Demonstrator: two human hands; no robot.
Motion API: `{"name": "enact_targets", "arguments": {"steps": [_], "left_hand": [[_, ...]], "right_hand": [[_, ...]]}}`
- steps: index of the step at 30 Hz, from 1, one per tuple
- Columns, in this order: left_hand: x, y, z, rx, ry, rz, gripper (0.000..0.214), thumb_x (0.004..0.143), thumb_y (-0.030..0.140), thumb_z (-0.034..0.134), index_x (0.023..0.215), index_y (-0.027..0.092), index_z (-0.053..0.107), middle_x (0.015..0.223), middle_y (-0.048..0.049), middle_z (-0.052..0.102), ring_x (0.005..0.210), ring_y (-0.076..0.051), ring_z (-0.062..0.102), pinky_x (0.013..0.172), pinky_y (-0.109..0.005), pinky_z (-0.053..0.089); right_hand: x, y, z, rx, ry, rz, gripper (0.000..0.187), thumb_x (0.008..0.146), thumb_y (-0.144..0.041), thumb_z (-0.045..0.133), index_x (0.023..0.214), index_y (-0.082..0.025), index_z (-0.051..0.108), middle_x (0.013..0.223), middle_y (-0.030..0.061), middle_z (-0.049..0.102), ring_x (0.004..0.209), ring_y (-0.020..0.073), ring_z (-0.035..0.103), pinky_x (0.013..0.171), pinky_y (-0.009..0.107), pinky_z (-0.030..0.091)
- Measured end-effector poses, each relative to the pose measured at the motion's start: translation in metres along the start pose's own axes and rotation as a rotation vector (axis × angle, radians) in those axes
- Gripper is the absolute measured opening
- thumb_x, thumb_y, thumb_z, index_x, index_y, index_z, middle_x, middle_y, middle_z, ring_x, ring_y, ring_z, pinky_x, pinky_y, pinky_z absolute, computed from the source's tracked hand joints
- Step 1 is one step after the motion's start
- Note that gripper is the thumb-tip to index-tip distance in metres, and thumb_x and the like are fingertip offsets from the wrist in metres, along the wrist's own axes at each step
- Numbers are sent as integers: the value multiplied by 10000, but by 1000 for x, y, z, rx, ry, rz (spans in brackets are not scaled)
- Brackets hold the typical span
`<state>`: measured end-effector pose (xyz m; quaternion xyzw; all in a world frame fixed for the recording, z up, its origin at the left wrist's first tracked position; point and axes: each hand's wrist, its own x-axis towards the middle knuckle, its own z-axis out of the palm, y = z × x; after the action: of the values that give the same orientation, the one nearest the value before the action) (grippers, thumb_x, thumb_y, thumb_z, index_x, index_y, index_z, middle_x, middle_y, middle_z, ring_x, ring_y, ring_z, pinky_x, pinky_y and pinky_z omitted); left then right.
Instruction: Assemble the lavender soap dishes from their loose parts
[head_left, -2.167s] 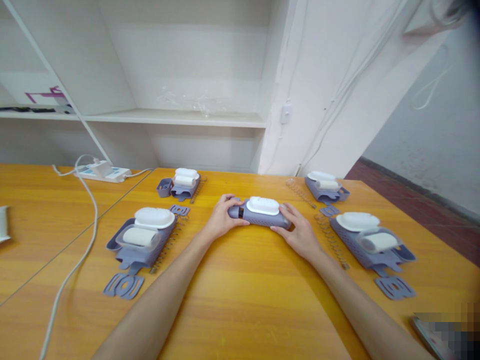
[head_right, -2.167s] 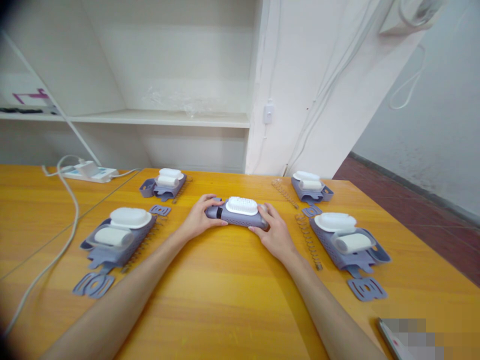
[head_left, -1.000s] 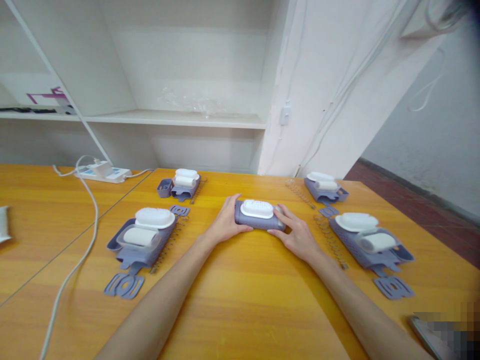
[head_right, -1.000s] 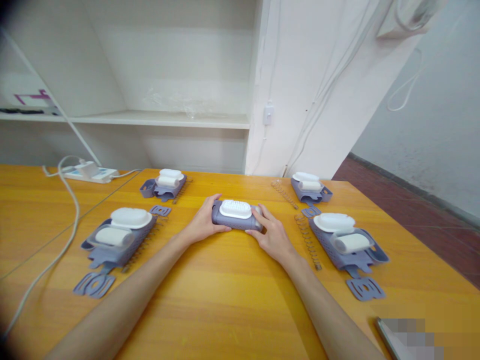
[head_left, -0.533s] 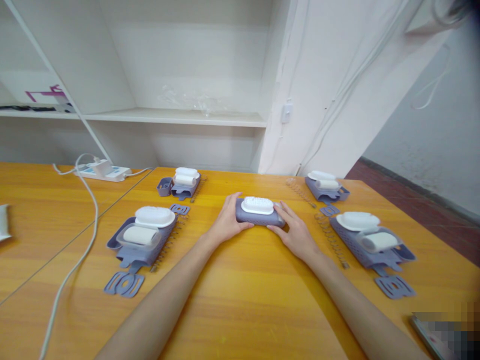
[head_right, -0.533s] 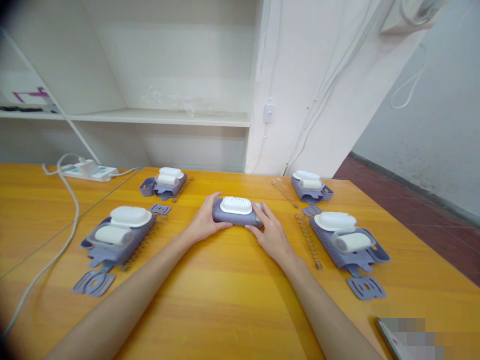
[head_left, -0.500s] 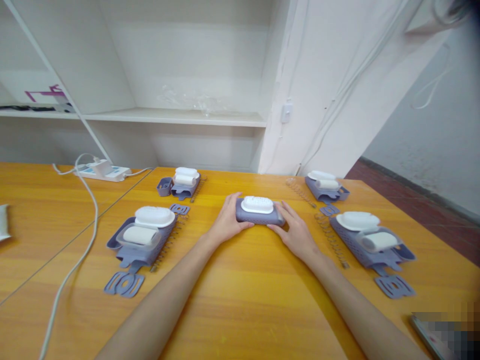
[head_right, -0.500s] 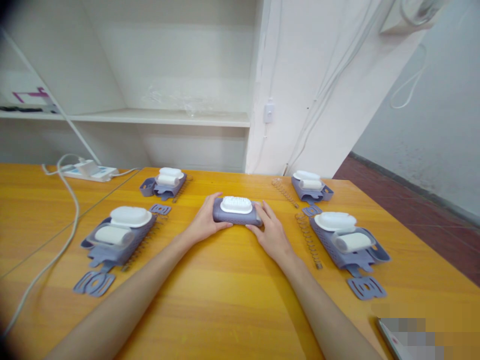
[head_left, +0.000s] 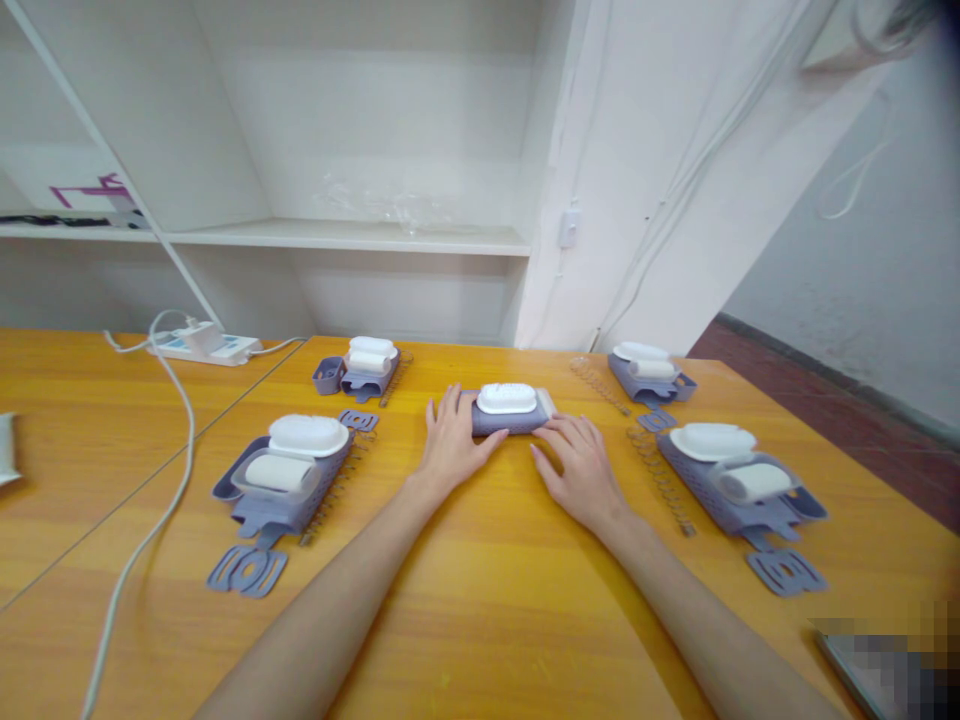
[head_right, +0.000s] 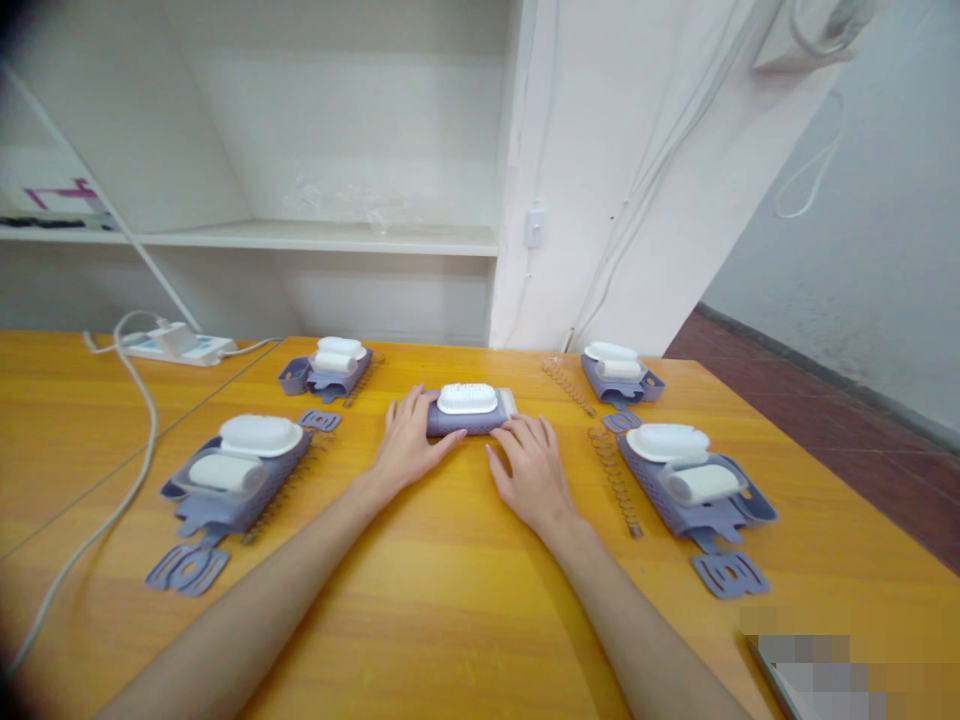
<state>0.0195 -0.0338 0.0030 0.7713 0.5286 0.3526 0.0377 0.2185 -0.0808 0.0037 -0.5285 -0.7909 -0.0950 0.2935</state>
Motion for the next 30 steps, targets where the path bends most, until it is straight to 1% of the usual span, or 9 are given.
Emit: {"name": "enact_targets", "arguments": {"steps": [3,9,12,15,18,20,23,26,30], "left_hand": [[0,3,-5,-9,-6,47,467,818,522,504,1165,214,455,1229,-113,505,1199,-280,421,1055,-521,185],[-1,9,-12,-23,-91,218,410,845,483,474,1139,198,489,1056,-87,563,1023,-241,507,956,-424,346],[-2,10,-14,-13,-143,309,341,867,434,446,1099,194,517,1006,-82,561,975,-228,521,898,-395,389],[-4,12,-13,4,-161,382,299,883,358,420,1116,201,522,1032,-88,558,985,-226,522,892,-392,396],[-5,16,-12,22,-172,441,317,880,299,416,1169,206,507,1095,-101,547,1028,-234,512,900,-398,396],[-6,18,-11,35,-181,469,338,873,291,423,1191,205,500,1132,-108,535,1052,-244,505,903,-404,397],[-6,21,-11,47,-192,498,369,864,288,434,1220,201,484,1180,-114,517,1073,-258,493,914,-419,394],[-6,22,-11,33,-197,504,385,859,277,442,1233,190,475,1207,-127,507,1090,-267,480,923,-436,388],[-6,22,-11,23,-193,488,373,862,262,428,1226,205,483,1213,-124,506,1106,-264,472,930,-443,385]], "right_hand": [[0,3,3,-17,-2,55,299,879,-321,469,1129,-193,571,1154,84,603,1180,254,447,1060,505,212],[-2,6,8,7,-70,98,495,883,-432,443,1318,-195,419,1337,110,497,1267,279,383,1063,584,153],[-3,8,12,20,-80,105,511,889,-425,435,1348,-207,374,1362,105,475,1277,273,381,1063,601,137],[-3,12,16,31,-63,117,474,904,-367,415,1354,-228,356,1339,96,501,1262,265,407,1055,619,130],[-3,15,16,19,-6,157,386,897,-305,423,1276,-230,435,1237,95,582,1191,266,480,1043,632,134],[-2,16,15,-4,41,206,268,883,-282,445,1133,-221,520,1123,81,636,1104,260,538,1034,620,160],[-2,15,12,-44,86,236,124,869,-254,468,951,-215,554,985,59,661,999,248,572,1016,584,206],[-1,12,9,-72,129,208,102,861,-226,481,924,-214,561,974,59,657,984,245,567,1020,563,199],[0,5,4,-109,170,120,137,859,-189,484,912,-222,606,1020,47,653,1019,225,549,1060,540,132]]}}
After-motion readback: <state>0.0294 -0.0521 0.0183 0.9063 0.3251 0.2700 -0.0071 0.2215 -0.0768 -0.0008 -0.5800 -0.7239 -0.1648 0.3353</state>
